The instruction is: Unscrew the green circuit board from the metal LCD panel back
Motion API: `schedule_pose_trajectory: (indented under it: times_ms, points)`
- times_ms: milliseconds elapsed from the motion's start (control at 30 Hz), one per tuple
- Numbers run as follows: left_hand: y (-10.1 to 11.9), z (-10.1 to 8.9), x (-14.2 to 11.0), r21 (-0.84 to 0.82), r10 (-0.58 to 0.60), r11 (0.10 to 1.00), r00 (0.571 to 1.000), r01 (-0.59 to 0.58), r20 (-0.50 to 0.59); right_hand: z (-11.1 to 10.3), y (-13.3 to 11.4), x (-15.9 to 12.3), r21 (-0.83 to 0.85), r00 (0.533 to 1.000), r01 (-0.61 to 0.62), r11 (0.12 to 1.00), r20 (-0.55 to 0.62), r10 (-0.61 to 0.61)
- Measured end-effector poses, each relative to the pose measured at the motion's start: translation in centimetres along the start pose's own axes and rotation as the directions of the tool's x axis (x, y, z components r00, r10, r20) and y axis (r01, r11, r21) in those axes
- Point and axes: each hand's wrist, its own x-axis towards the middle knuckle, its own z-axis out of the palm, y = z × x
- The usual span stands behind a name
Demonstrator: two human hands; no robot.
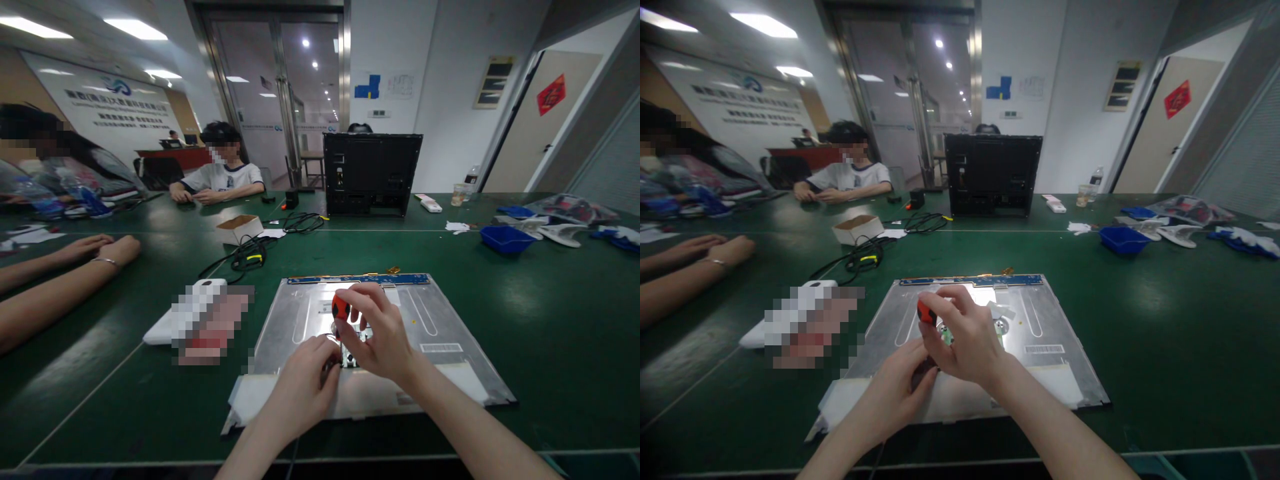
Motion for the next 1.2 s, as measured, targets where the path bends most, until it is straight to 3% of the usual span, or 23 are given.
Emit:
schedule_pose_trajectory:
  times_ms: [333,767,1200]
  points:
    - [0.11,-0.07,0.02,-0.016,-0.005,1.0,1.0,0.006,0.009,0.24,0.11,-0.05,0.03,0.998,0.032,0.999,-0.057,-0.03]
    - [0.18,-0.07,0.04,0.0,-0.006,1.0,1.0,0.007,0.023,-0.18,-0.31,0.27,0.02,0.999,0.048,0.999,-0.01,-0.048]
    - [0.26,-0.18,0.08,-0.018,-0.017,1.0,1.0,0.017,0.005,0.11,0.04,0.06,0.019,0.998,0.024,1.0,-0.06,-0.023]
